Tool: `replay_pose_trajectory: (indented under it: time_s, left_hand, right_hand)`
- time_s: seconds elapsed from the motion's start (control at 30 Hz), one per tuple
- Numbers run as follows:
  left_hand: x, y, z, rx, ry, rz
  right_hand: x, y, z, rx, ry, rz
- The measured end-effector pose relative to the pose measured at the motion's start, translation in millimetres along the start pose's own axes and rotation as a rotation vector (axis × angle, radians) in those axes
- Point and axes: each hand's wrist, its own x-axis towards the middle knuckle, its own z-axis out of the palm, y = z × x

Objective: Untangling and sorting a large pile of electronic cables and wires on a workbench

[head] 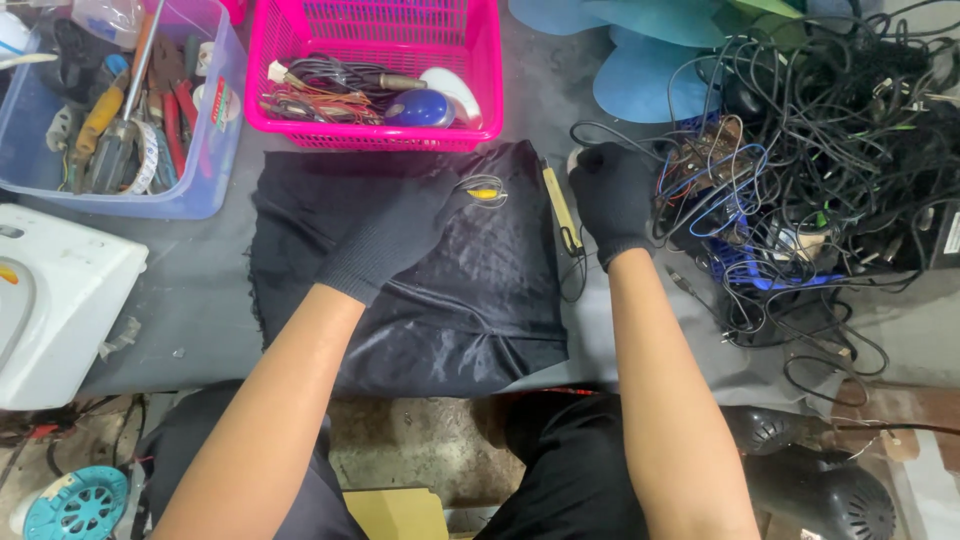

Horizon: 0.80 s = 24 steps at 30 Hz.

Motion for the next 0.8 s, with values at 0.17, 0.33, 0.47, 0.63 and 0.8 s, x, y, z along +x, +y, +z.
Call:
replay_pose_trajectory:
  time_s: [0.17,0.33,0.47,0.63,0.8]
  left_hand:
    - [14,6,-17,-0.081,0.014,-0.097]
    - [22,-2,-37,-0.368,0.019,-0.274]
    - [32,-3,-72,-1.072,0.020,-0.586]
    - [35,-11,-77,-1.351,-0.019,-0.737]
    - [27,0,-43,-1.627,0.025,-0.735]
  right_hand:
    - [-6,-37,-24,0.276,-0.013,0.064]
    - [-15,-81,-40,0.851,-0.045,0.137]
    - [-14,-94,-32,1.320,-0.017,0.268]
    - [-19,-121,-27,1.364,-0.040,0.322]
    - [-22,-143,-23,1.421,-0.053,0.420]
